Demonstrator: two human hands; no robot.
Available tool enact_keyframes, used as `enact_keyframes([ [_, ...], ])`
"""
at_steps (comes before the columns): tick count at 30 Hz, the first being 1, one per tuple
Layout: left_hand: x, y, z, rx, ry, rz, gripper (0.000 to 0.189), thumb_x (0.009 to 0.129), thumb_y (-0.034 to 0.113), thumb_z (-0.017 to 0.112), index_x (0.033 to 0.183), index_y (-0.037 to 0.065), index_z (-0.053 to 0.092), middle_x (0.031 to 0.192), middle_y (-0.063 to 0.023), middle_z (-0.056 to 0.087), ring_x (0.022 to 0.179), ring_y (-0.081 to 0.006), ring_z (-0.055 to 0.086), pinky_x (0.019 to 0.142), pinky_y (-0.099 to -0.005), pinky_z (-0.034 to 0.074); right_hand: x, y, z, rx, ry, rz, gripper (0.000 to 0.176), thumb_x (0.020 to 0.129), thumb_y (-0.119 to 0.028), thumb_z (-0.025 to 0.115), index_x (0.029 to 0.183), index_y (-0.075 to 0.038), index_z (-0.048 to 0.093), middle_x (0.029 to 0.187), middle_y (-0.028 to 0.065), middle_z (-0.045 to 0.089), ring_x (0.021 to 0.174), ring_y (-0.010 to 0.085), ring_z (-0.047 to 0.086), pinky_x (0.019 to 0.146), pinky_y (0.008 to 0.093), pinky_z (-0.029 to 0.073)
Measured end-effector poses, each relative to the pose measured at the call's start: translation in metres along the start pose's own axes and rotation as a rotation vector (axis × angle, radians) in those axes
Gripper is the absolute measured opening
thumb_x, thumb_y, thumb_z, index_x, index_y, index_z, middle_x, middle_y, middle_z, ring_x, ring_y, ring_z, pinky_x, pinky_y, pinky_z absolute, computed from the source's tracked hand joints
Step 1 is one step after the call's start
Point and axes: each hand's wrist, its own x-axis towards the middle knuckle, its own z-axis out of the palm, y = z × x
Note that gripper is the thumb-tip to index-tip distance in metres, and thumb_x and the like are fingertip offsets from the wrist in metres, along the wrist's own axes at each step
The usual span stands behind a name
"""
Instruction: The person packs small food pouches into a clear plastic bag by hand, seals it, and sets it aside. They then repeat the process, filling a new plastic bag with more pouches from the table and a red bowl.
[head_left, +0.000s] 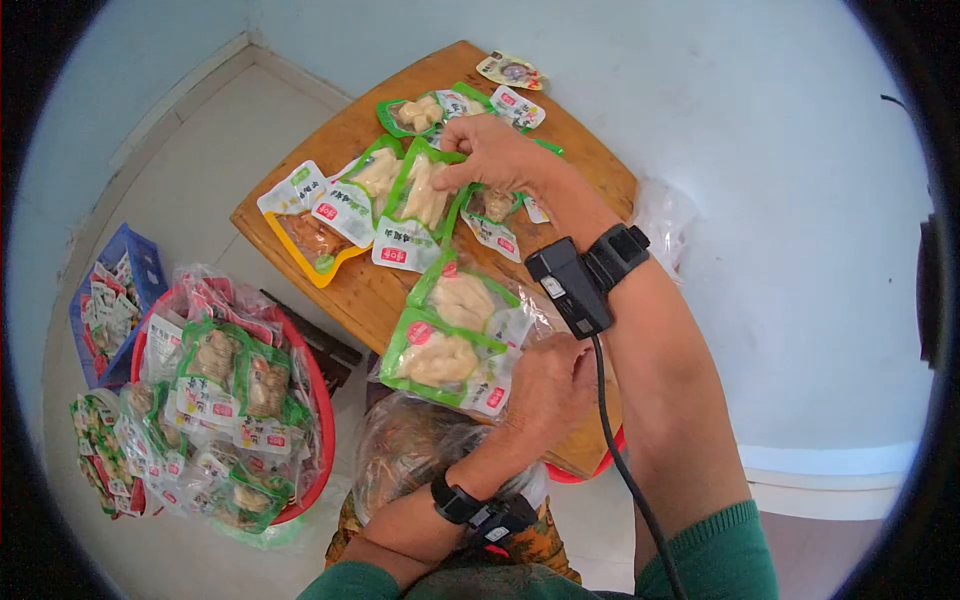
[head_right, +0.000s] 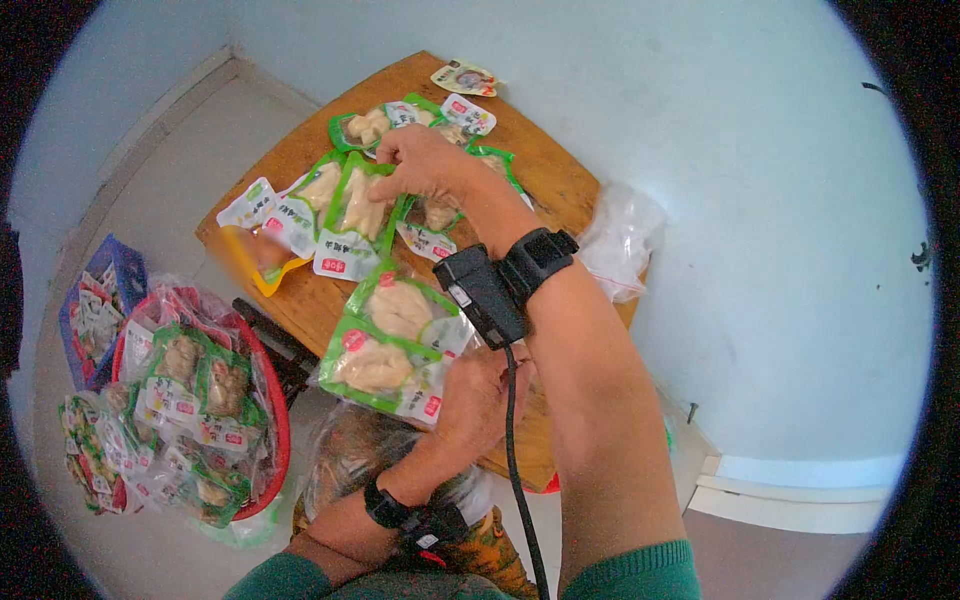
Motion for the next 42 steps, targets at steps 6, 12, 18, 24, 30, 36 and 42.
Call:
enact_keyframes([
  [6,0.001,0.002,-0.004,0.038,-0.058,-0.058,0.008,0.084,0.007,0.064,0.085,-0.002,0.064,0.079,-0.0238,0.064,0.078,-0.0445,0.063,0.067,-0.0504,0.05,-0.028,-0.031,-0.012,0.169,0.086,-0.003,0.038,0.08,-0.015,0.08,0.114,-0.002,0.07,0.092,0.0014,0.07,0.078,0.0101,0.062,0.068,0.0252,0.048],
  [12,0.002,-0.004,0.004,-0.024,0.062,0.07,0.008,0.085,0.006,0.065,0.085,-0.002,0.067,0.072,-0.0212,0.063,0.06,-0.0344,0.062,0.056,-0.0402,0.048,-0.093,-0.032,-0.041,0.716,0.345,0.279,0.033,0.08,-0.018,0.076,0.107,0.0,0.072,0.089,0.0047,0.071,0.082,0.0129,0.063,0.072,0.0289,0.051],
  [18,0.003,-0.008,0.002,-0.032,0.088,0.071,0.01,0.084,0.005,0.068,0.091,-0.001,0.071,0.078,-0.0172,0.068,0.063,-0.027,0.066,0.06,-0.034,0.052,-0.238,-0.035,-0.039,1.09,0.854,0.21,0.036,0.089,-0.006,0.065,0.122,0.006,0.058,0.108,0.0099,0.068,0.104,0.0189,0.064,0.095,0.0337,0.049],
  [24,0.002,-0.001,0.002,-0.049,0.092,0.059,0.01,0.085,0.005,0.068,0.092,-0.001,0.07,0.08,-0.0164,0.069,0.068,-0.0288,0.066,0.063,-0.0355,0.052,-0.356,-0.004,-0.003,0.926,0.987,0.496,0.029,0.09,-0.002,0.063,0.118,0.004,0.059,0.106,0.0115,0.069,0.095,0.0186,0.067,0.086,0.0319,0.054],
  [30,0.002,-0.003,0.004,-0.054,0.09,0.022,0.01,0.086,0.005,0.069,0.093,-0.001,0.071,0.078,-0.0135,0.069,0.065,-0.0184,0.065,0.061,-0.0299,0.051,-0.338,-0.004,0.042,0.715,0.576,0.642,0.029,0.088,-0.002,0.068,0.116,0.003,0.062,0.1,0.0074,0.07,0.088,0.0139,0.067,0.079,0.0283,0.055],
  [36,0.001,-0.01,0.008,0.002,0.063,0.027,0.011,0.086,0.005,0.07,0.094,-0.002,0.072,0.077,-0.0132,0.069,0.064,-0.0171,0.065,0.06,-0.0289,0.051,-0.307,-0.005,0.063,0.615,0.645,0.616,0.057,0.08,-0.009,0.079,0.13,0.004,0.054,0.112,0.0141,0.066,0.089,0.0152,0.066,0.078,0.0283,0.054],
  [42,0.002,-0.01,0.009,-0.009,0.061,0.017,0.012,0.086,0.005,0.07,0.095,-0.002,0.071,0.078,-0.0132,0.07,0.064,-0.016,0.064,0.06,-0.0288,0.05,-0.319,-0.04,0.077,-0.215,0.544,0.721,0.082,0.065,-0.027,0.088,0.132,0.002,0.05,0.116,0.025,0.062,0.107,0.0392,0.061,0.092,0.0448,0.049],
])
